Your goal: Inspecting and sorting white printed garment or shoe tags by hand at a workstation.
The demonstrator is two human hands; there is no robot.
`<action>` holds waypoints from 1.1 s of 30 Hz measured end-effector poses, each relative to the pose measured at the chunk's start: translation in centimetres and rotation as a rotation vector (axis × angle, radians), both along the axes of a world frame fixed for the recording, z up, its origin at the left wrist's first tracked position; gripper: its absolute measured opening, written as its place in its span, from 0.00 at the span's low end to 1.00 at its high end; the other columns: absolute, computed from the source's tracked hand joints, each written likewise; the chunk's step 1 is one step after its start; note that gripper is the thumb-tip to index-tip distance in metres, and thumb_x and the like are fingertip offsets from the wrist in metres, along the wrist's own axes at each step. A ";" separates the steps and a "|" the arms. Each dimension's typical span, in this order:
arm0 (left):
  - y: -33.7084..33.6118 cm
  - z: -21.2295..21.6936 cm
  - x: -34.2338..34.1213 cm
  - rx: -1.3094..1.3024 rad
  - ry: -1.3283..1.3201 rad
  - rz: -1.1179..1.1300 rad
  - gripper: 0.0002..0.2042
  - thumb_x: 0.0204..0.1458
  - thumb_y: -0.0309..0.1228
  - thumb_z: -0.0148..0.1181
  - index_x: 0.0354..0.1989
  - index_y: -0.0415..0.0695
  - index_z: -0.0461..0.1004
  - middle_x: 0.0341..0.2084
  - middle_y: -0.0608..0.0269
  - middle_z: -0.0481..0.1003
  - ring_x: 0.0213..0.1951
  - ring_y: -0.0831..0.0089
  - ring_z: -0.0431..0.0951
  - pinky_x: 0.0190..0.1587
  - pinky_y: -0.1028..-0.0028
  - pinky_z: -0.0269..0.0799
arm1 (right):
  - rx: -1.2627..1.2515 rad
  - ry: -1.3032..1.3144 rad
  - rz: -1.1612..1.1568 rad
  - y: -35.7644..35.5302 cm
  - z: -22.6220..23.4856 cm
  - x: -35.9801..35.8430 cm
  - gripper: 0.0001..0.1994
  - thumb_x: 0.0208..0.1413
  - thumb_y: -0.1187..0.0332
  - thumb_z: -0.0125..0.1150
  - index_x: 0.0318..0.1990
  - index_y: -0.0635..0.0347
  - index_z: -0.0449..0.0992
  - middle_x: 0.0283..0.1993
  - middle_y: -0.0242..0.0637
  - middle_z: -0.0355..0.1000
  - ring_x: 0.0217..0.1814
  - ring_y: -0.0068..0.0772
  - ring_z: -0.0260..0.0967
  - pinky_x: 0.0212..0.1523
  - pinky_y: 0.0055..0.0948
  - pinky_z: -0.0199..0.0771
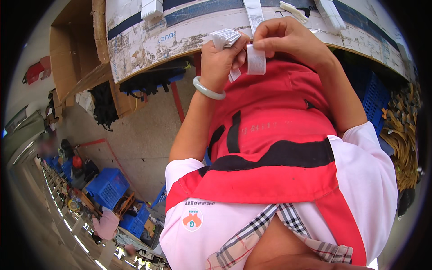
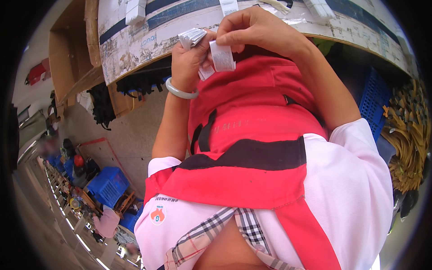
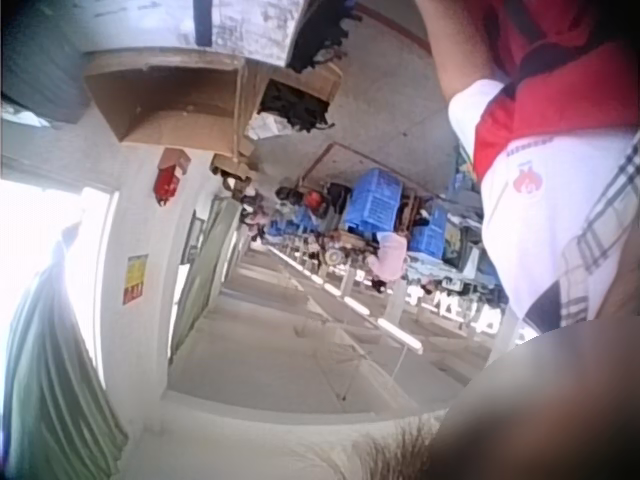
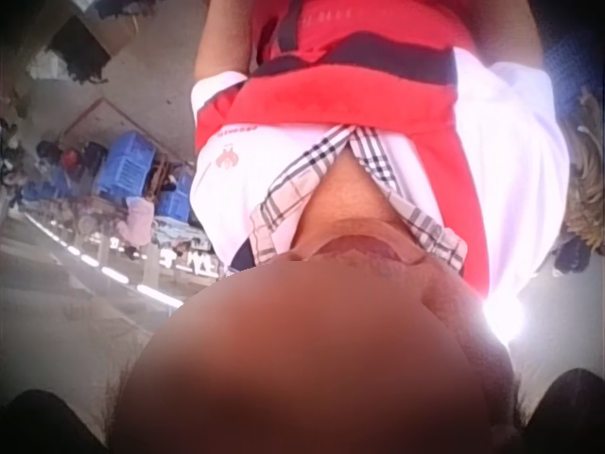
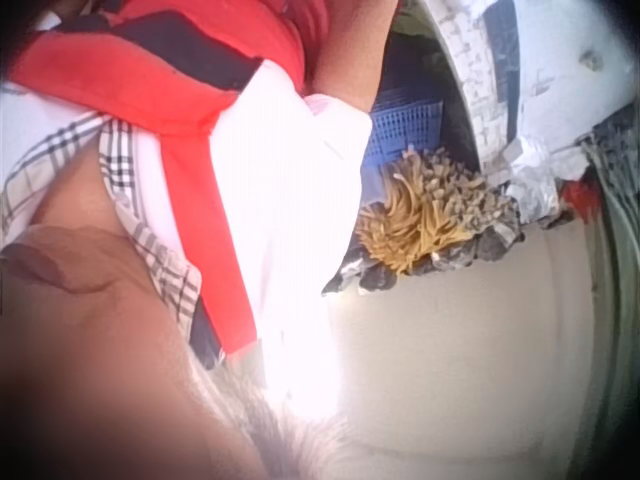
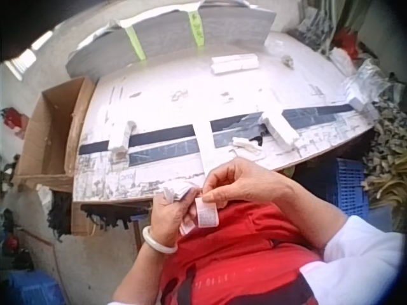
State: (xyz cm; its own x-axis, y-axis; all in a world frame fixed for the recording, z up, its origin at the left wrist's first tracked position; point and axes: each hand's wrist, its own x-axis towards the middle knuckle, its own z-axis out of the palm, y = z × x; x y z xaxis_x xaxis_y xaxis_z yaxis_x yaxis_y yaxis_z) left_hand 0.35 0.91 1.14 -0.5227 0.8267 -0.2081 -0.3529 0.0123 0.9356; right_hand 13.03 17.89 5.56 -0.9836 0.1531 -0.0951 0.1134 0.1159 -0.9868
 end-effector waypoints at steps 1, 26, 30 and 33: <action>0.0 0.0 0.0 0.047 -0.130 -0.030 0.08 0.56 0.29 0.62 0.40 0.37 0.77 0.24 0.64 0.76 0.20 0.82 0.71 0.20 0.83 0.62 | -0.296 -0.133 0.179 0.0 0.8 0.3 0.06 0.58 0.71 0.60 0.35 0.65 0.76 0.32 0.29 0.71 0.32 0.16 0.65 0.36 0.17 0.68; 0.5 -1.1 0.3 -0.041 -0.177 -0.159 0.09 0.57 0.29 0.59 0.41 0.37 0.75 0.24 0.67 0.73 0.24 0.80 0.72 0.25 0.82 0.66 | 0.507 0.085 -0.532 2.2 -5.6 -2.5 0.07 0.50 0.69 0.68 0.35 0.60 0.81 0.34 0.35 0.71 0.30 0.27 0.69 0.30 0.26 0.69; 0.8 -0.9 0.3 -0.006 0.233 0.130 0.07 0.51 0.22 0.64 0.38 0.39 0.78 0.24 0.69 0.76 0.24 0.83 0.72 0.27 0.83 0.68 | 0.374 -0.002 -0.423 0.1 -1.9 -1.5 0.06 0.51 0.70 0.67 0.35 0.60 0.81 0.33 0.34 0.71 0.29 0.27 0.68 0.29 0.24 0.68; 1.0 -1.0 -0.2 0.220 0.399 0.157 0.07 0.50 0.17 0.60 0.38 0.37 0.78 0.28 0.69 0.78 0.34 0.79 0.77 0.39 0.80 0.73 | 0.412 0.242 -0.213 -0.7 -1.1 -1.2 0.08 0.57 0.68 0.63 0.42 0.60 0.79 0.36 0.30 0.73 0.33 0.19 0.65 0.36 0.20 0.68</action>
State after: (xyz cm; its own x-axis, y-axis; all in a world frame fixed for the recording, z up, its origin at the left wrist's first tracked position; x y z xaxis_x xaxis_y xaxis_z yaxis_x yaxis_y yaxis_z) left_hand 0.11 1.95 0.15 -0.6478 0.7336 0.2054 0.0528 -0.2257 0.9728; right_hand 11.80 17.24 4.42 -0.9129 0.3293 0.2412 -0.0483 0.4996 -0.8649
